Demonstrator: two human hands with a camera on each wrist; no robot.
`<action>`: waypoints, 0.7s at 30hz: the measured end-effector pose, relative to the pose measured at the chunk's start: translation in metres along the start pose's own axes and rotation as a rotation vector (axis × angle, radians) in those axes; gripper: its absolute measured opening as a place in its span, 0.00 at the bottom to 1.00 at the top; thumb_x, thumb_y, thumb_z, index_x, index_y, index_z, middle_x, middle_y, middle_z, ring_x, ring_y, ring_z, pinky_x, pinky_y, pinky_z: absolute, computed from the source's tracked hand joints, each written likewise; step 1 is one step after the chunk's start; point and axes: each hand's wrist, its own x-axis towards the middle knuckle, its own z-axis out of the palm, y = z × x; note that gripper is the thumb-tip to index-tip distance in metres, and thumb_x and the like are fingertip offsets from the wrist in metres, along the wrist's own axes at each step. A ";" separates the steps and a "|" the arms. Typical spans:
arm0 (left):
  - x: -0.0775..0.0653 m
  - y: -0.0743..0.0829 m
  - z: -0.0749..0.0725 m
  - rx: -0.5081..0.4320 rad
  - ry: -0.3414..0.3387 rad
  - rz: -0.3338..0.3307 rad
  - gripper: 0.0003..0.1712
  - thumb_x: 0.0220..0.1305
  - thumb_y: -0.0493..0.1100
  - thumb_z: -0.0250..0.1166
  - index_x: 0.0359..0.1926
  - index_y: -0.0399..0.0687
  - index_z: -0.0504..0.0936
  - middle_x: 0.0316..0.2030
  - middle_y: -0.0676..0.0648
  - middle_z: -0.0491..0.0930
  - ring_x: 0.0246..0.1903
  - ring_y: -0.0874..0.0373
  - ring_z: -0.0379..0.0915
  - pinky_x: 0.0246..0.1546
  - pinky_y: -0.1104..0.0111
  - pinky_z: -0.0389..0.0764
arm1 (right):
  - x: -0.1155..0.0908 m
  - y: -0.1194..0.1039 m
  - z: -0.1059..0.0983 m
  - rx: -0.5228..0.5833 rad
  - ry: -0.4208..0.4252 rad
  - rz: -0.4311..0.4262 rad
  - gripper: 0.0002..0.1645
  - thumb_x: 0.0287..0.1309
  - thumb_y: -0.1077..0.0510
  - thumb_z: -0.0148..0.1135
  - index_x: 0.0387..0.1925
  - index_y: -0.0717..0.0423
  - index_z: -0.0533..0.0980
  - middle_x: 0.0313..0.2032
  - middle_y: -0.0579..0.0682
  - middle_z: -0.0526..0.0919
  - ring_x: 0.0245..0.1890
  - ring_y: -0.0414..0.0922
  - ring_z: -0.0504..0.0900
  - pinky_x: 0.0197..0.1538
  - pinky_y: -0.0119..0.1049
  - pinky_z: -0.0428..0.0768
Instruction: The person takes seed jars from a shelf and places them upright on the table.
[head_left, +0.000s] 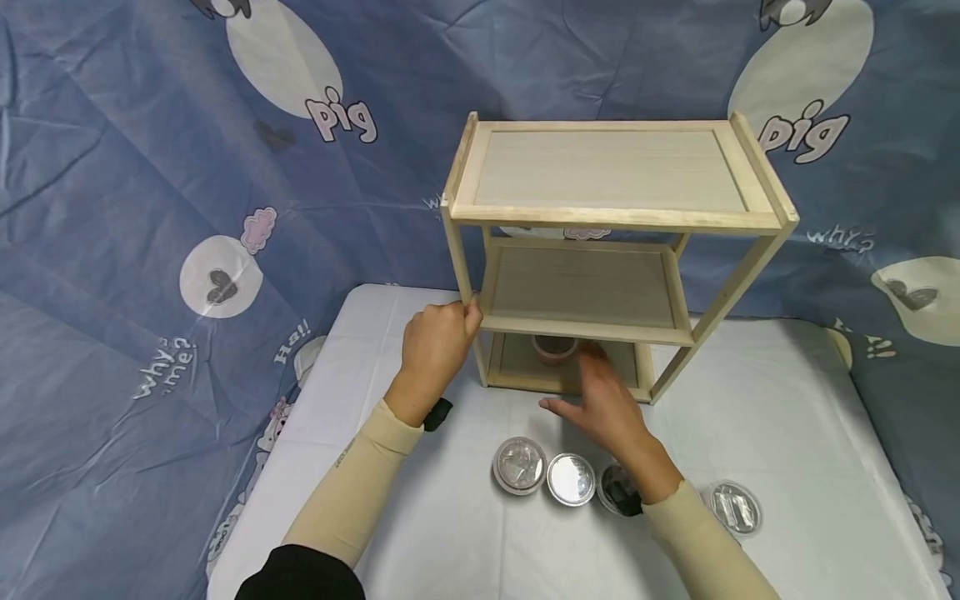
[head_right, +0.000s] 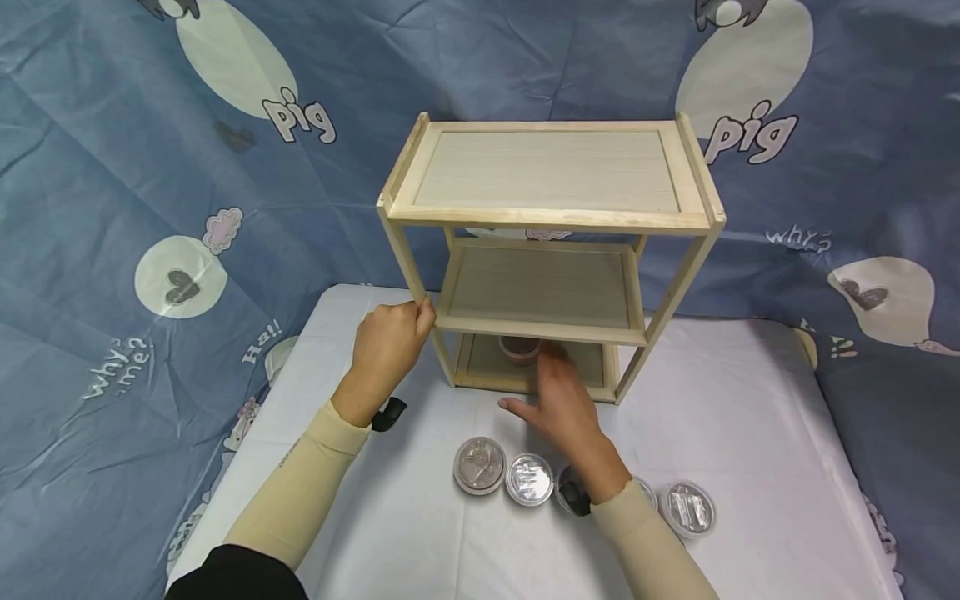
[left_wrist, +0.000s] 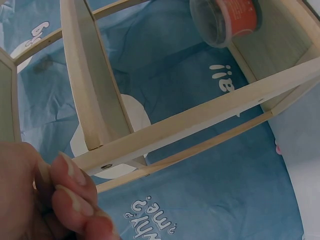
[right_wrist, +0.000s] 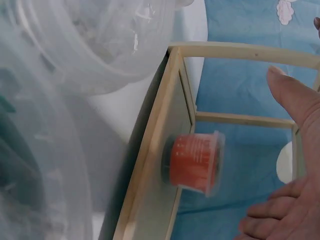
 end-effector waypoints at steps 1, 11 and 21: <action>0.000 0.000 0.000 0.000 -0.002 0.001 0.32 0.78 0.42 0.56 0.11 0.51 0.64 0.09 0.51 0.61 0.09 0.53 0.64 0.08 0.56 0.68 | 0.002 0.001 0.000 0.001 0.003 0.007 0.71 0.51 0.36 0.81 0.81 0.64 0.51 0.76 0.69 0.59 0.74 0.66 0.61 0.70 0.60 0.65; 0.000 -0.001 0.000 0.005 -0.002 0.002 0.33 0.78 0.45 0.56 0.11 0.51 0.64 0.09 0.49 0.63 0.09 0.50 0.67 0.09 0.54 0.69 | 0.015 0.003 0.002 -0.020 0.046 0.020 0.71 0.49 0.36 0.82 0.79 0.68 0.53 0.71 0.72 0.65 0.68 0.70 0.69 0.67 0.60 0.69; 0.000 -0.002 0.002 0.019 -0.014 -0.001 0.32 0.78 0.44 0.56 0.11 0.52 0.63 0.09 0.51 0.60 0.09 0.53 0.64 0.08 0.57 0.68 | 0.027 0.010 0.010 -0.073 -0.035 0.104 0.67 0.51 0.32 0.78 0.73 0.74 0.59 0.59 0.74 0.76 0.59 0.70 0.76 0.59 0.61 0.75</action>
